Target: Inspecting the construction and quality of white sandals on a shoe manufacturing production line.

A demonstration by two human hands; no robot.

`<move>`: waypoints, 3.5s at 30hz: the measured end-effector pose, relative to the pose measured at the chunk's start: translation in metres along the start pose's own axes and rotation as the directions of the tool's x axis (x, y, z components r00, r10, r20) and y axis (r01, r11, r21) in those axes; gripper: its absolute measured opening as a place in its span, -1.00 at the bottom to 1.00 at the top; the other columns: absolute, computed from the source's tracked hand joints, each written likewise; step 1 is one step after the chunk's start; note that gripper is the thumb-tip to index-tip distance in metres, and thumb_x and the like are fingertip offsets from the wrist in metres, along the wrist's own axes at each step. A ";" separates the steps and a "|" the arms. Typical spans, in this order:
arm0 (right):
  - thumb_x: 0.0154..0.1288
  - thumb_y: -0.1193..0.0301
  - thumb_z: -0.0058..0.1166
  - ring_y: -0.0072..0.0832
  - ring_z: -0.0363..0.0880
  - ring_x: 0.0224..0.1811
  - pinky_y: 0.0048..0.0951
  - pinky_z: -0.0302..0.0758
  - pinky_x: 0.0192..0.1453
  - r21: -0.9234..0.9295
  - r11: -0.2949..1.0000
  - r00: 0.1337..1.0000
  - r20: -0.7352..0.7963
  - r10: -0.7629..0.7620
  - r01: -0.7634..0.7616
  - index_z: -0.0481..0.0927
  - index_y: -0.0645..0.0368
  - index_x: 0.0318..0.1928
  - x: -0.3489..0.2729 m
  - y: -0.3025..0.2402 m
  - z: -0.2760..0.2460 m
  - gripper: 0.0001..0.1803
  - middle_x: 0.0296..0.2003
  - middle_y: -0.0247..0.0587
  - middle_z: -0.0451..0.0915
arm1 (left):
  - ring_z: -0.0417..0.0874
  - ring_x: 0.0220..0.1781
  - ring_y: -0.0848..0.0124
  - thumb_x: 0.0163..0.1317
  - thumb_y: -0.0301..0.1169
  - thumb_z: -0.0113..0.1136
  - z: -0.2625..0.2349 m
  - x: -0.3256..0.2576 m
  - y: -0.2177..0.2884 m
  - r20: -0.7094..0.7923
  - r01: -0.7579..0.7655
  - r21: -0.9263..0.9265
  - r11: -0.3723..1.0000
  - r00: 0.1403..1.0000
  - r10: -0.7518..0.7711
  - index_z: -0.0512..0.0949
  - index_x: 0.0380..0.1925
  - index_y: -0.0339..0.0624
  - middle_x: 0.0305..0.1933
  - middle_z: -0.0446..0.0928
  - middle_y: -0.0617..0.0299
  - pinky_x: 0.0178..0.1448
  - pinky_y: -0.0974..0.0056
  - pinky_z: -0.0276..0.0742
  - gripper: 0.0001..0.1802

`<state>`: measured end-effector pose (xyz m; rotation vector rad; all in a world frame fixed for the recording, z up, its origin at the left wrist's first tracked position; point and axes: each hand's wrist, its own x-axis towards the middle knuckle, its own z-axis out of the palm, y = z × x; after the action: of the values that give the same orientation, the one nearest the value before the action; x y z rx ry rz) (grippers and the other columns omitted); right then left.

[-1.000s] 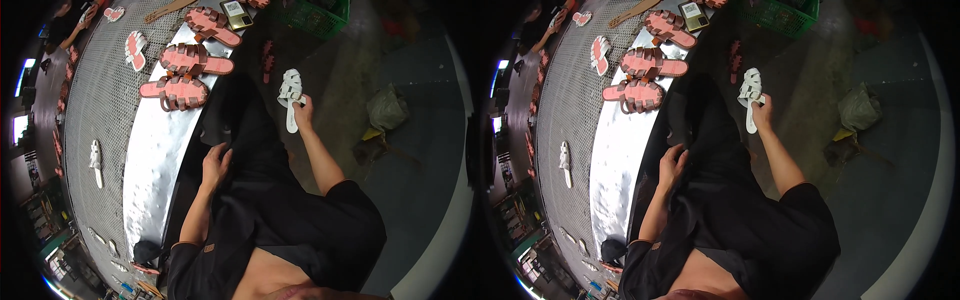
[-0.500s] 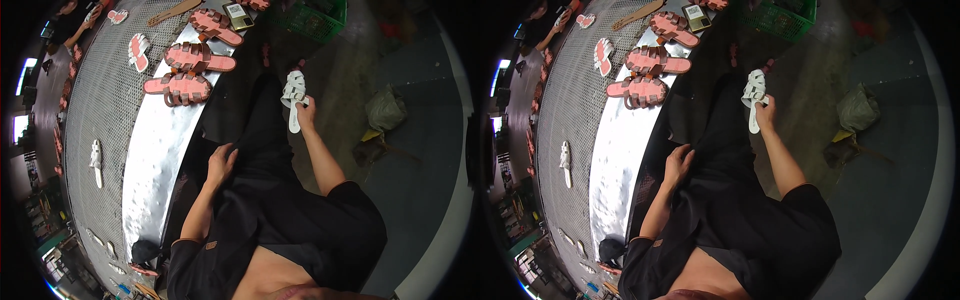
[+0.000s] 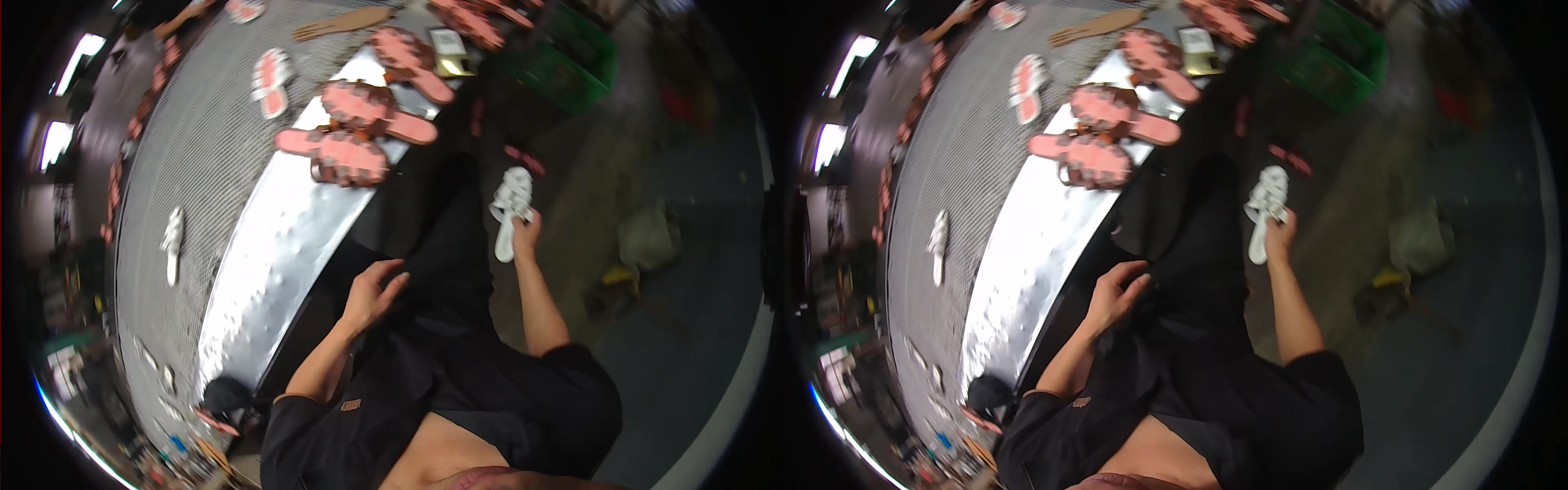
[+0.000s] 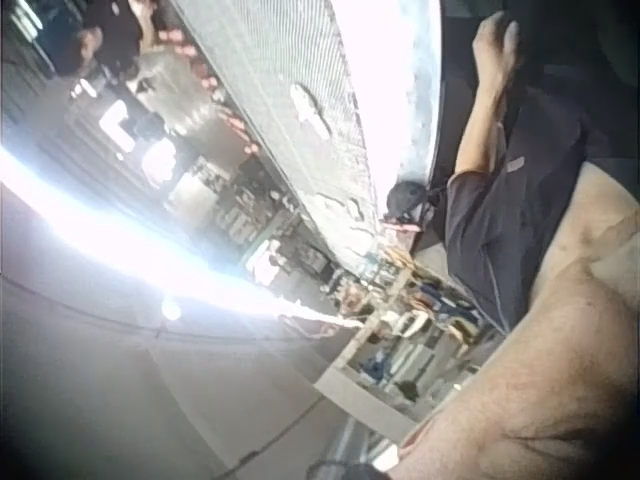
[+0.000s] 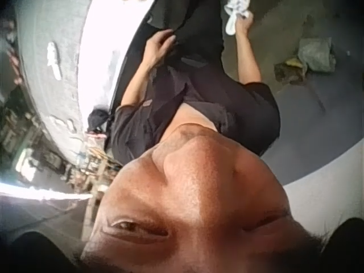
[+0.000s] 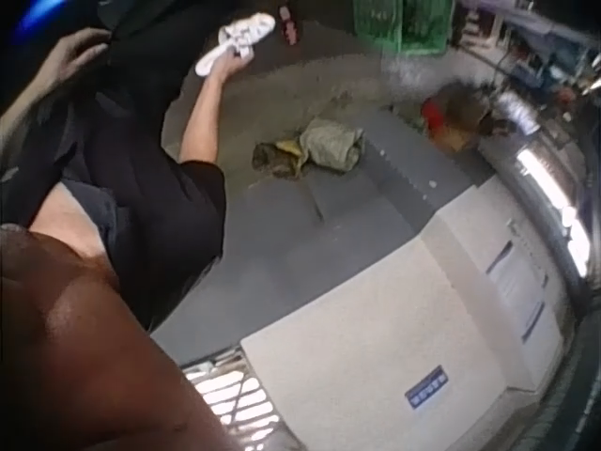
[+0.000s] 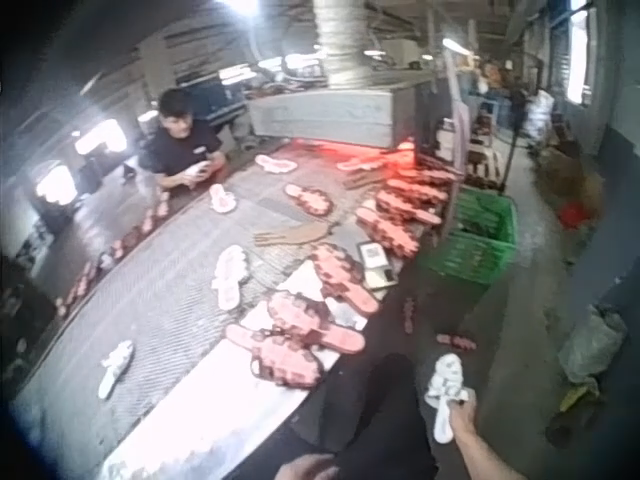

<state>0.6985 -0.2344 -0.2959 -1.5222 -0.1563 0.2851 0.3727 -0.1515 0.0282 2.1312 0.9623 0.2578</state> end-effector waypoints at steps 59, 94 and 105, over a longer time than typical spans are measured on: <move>0.47 0.56 0.16 -0.35 0.59 0.12 -0.37 0.51 0.27 -0.005 0.998 0.929 0.366 0.058 -0.060 0.44 0.44 0.24 0.107 -0.085 0.165 -0.59 0.09 -0.07 0.59 | 0.79 -0.21 -0.01 0.10 0.02 0.32 -0.352 0.692 0.002 -0.260 -0.113 0.785 0.609 0.833 0.489 0.80 -0.38 -0.12 -0.37 0.72 -0.11 -0.12 -0.05 0.67 -0.58; 0.44 0.59 0.02 -0.64 0.63 -0.21 -0.56 0.56 -0.05 0.362 0.932 0.511 0.804 -0.302 -0.019 0.59 0.39 -0.01 -0.318 -0.219 0.198 -0.81 -0.27 -0.33 0.70 | 0.61 0.29 0.06 0.56 0.02 -0.26 -0.189 -0.044 -0.160 -0.411 -0.400 -0.857 -0.325 0.911 -0.040 0.22 0.53 -0.09 0.26 0.56 -0.07 0.38 -0.07 0.55 -0.32; 0.42 0.55 0.10 -0.70 0.59 -0.31 -0.58 0.55 -0.16 0.344 0.918 0.361 0.845 -0.395 0.199 0.62 0.41 -0.07 -0.346 -0.210 0.236 -0.83 -0.34 -0.37 0.68 | 0.54 0.33 -0.18 0.49 0.40 -0.42 -0.183 -0.058 -0.175 -0.428 -0.423 -0.891 -0.163 0.904 -0.002 0.24 0.48 0.12 0.29 0.49 -0.24 0.36 -0.43 0.47 -0.17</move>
<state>0.3205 -0.1102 -0.0495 -0.9527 -1.2622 0.8016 0.1514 -0.0162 0.0343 0.6244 0.1683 1.1354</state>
